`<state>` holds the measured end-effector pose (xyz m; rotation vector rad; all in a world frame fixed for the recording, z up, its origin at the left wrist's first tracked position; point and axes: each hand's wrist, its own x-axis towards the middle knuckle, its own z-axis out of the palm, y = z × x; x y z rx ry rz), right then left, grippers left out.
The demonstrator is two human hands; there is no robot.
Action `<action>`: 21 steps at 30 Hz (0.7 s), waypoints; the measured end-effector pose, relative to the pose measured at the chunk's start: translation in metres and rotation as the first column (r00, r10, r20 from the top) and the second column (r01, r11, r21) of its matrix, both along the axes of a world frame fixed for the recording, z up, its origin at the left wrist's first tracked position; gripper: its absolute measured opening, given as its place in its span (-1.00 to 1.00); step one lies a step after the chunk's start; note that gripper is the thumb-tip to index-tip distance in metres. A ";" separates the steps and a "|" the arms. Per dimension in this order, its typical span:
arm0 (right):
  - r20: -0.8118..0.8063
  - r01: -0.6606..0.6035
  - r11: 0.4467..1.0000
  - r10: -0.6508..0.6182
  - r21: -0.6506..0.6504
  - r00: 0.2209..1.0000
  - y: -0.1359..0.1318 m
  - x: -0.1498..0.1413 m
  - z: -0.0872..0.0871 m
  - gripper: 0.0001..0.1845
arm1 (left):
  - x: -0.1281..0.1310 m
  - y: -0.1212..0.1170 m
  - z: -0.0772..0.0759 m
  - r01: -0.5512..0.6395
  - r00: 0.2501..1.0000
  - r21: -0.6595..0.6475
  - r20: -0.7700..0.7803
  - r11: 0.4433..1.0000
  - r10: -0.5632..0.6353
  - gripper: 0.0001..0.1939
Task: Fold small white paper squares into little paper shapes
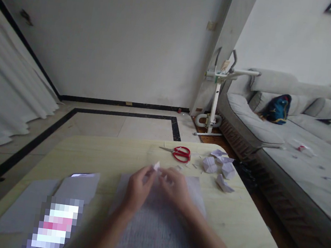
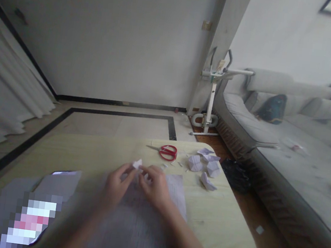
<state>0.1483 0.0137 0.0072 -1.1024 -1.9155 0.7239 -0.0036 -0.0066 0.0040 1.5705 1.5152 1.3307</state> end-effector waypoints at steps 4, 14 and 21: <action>-0.023 0.030 0.998 -0.029 0.048 0.999 0.000 -0.003 -0.006 -0.78 | 0.002 0.001 0.002 0.022 0.999 -0.048 0.049 0.999 -0.020 -0.78; -0.112 0.070 0.996 -0.063 0.060 0.992 0.003 -0.003 -0.005 -0.89 | 0.004 0.000 0.011 0.140 0.962 -0.123 0.251 0.983 -0.106 -0.73; -0.135 0.095 0.995 -0.093 0.008 0.986 0.004 -0.004 -0.005 -0.93 | 0.005 -0.001 0.008 0.123 0.967 -0.102 0.237 0.987 -0.096 -0.73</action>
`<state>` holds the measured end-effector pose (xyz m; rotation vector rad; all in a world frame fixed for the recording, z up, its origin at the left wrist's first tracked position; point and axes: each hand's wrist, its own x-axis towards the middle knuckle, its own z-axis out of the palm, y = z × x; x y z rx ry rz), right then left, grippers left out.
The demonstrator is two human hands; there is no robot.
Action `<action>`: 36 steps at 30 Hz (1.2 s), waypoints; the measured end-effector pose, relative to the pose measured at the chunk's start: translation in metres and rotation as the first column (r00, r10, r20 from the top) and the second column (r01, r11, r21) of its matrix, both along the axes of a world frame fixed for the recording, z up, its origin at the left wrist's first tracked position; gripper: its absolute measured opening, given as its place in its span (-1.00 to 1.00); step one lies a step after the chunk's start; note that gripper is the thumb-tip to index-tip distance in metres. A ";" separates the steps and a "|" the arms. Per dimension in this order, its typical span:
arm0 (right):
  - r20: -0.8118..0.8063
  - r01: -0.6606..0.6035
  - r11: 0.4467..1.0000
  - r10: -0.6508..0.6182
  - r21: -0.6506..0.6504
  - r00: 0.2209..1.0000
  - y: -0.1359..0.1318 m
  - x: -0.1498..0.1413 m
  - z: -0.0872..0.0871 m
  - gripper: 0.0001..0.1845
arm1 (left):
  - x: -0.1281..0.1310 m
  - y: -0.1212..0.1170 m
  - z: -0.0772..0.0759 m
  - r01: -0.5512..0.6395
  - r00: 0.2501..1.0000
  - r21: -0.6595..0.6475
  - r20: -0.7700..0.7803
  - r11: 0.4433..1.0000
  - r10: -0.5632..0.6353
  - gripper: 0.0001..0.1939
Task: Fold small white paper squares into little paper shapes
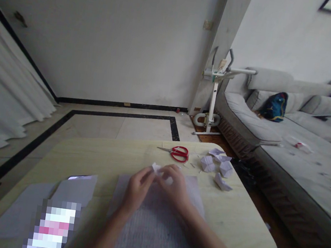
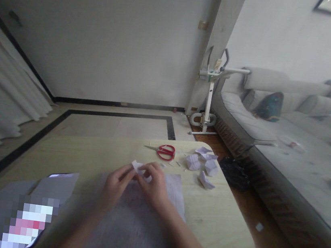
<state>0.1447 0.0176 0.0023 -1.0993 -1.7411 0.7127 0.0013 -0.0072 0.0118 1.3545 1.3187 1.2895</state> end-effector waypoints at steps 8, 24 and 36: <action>-0.033 -0.003 0.997 0.001 -0.071 0.999 0.000 0.001 0.005 -0.87 | 0.001 0.000 -0.003 -0.002 1.000 -0.003 0.003 1.000 0.002 -0.68; -0.060 -0.085 0.986 0.077 -0.144 0.995 -0.004 -0.001 0.012 -0.81 | 0.000 0.002 -0.003 -0.001 0.999 -0.018 -0.039 1.000 0.000 -0.68; -0.251 -0.178 0.952 0.114 -0.248 0.961 0.000 -0.004 0.005 -0.68 | -0.002 0.007 -0.010 0.010 1.000 0.001 -0.016 1.000 -0.010 -0.67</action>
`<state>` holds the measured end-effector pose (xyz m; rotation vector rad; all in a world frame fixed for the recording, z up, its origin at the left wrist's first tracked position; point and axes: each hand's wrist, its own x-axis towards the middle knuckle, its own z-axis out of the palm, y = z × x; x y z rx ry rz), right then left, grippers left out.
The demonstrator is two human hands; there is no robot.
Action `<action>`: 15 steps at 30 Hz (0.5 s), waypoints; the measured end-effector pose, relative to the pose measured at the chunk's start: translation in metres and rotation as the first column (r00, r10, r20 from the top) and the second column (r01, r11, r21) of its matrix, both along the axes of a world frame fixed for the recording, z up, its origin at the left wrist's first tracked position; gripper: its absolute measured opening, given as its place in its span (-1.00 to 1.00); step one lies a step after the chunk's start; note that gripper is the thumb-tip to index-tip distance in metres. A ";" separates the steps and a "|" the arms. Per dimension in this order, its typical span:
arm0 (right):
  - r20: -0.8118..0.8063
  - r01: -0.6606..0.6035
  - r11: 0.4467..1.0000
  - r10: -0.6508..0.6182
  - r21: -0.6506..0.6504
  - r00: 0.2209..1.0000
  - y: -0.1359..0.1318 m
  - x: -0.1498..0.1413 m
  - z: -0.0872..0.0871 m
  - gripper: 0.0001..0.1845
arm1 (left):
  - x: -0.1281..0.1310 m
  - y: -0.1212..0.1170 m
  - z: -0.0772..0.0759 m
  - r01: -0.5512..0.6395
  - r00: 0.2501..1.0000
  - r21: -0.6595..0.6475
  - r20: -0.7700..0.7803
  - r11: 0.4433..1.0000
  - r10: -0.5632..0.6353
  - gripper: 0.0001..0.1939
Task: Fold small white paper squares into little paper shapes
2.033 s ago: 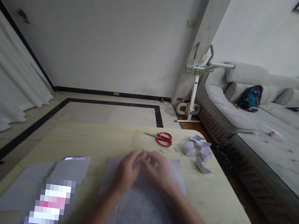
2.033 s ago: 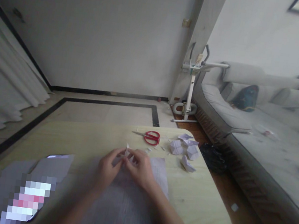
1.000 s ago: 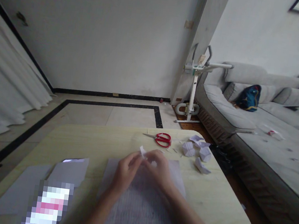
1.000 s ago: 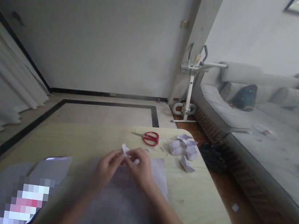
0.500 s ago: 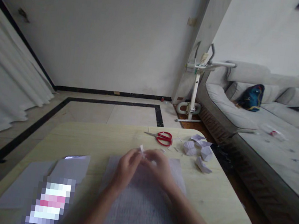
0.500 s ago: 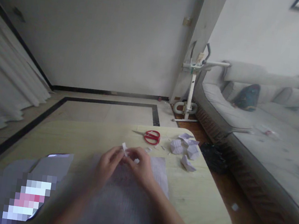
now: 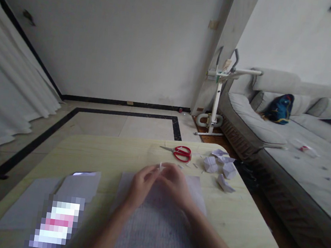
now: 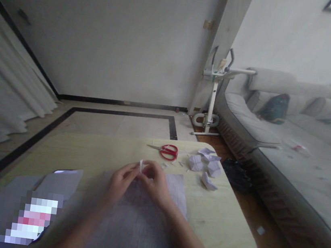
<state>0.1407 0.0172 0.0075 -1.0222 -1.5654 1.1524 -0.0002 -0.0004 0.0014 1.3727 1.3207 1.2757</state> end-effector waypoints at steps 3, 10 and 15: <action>-0.030 -0.002 1.000 0.002 -0.002 1.000 0.000 0.000 -0.003 -0.63 | 0.001 -0.001 0.003 -0.003 1.000 -0.015 0.021 1.000 0.003 -0.68; 0.005 0.026 0.999 -0.026 0.028 1.000 -0.001 0.001 -0.001 -0.66 | 0.001 -0.002 0.005 -0.006 0.997 -0.064 0.076 0.998 0.010 -0.66; 0.037 0.074 0.996 -0.076 0.059 0.996 0.000 -0.001 -0.008 -0.71 | 0.000 -0.002 -0.003 -0.062 0.995 0.006 -0.074 0.998 0.062 -0.71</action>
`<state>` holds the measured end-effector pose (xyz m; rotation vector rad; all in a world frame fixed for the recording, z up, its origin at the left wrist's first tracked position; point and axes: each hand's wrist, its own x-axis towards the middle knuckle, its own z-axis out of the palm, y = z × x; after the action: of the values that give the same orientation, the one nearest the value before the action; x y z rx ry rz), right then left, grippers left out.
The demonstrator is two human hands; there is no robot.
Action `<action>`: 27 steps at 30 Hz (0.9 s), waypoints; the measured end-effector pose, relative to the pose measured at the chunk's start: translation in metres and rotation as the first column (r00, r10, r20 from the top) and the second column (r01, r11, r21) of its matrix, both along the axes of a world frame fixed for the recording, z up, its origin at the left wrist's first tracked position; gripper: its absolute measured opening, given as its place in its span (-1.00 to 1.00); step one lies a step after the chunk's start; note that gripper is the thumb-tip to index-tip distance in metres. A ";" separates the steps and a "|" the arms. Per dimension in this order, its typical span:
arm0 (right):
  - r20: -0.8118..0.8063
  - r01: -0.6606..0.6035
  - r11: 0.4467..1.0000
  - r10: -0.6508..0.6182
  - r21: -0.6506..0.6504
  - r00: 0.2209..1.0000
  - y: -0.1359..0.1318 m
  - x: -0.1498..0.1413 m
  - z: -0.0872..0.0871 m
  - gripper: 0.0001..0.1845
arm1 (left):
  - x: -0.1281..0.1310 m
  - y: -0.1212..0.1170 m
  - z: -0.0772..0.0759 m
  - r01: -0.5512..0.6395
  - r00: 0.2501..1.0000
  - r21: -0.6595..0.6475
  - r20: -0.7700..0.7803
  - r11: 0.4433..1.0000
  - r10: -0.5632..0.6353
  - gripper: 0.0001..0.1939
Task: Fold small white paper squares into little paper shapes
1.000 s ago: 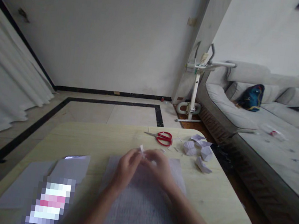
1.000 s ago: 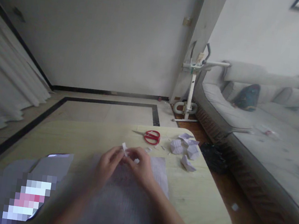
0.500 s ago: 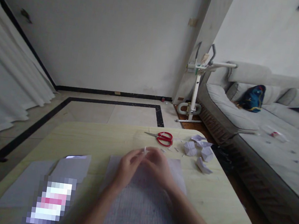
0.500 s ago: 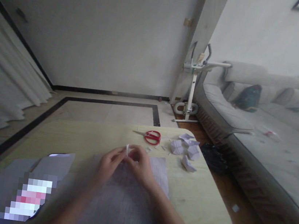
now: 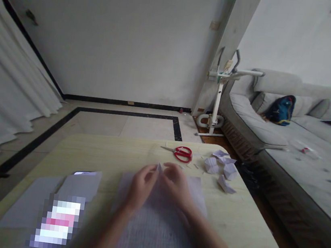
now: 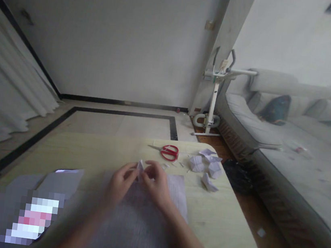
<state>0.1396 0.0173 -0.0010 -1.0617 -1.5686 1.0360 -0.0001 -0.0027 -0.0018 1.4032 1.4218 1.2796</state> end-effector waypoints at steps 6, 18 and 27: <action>0.229 0.133 0.982 -0.161 0.135 0.960 -0.005 -0.001 -0.003 -0.77 | 0.002 -0.003 -0.007 -0.052 0.964 0.196 -0.248 0.979 0.101 -0.76; 0.265 0.107 0.983 -0.143 0.146 0.953 -0.011 -0.001 0.000 -0.90 | 0.006 -0.008 0.002 -0.056 0.956 0.223 -0.268 0.973 0.117 -0.76; 0.125 0.084 0.996 -0.088 0.038 0.988 -0.008 0.000 0.003 -0.85 | 0.004 -0.005 0.004 0.042 0.998 0.037 -0.049 0.998 -0.040 -0.79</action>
<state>0.1396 0.0094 0.0019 -1.1820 -1.6196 0.8968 0.0041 -0.0076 0.0027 1.4906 1.3999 1.2599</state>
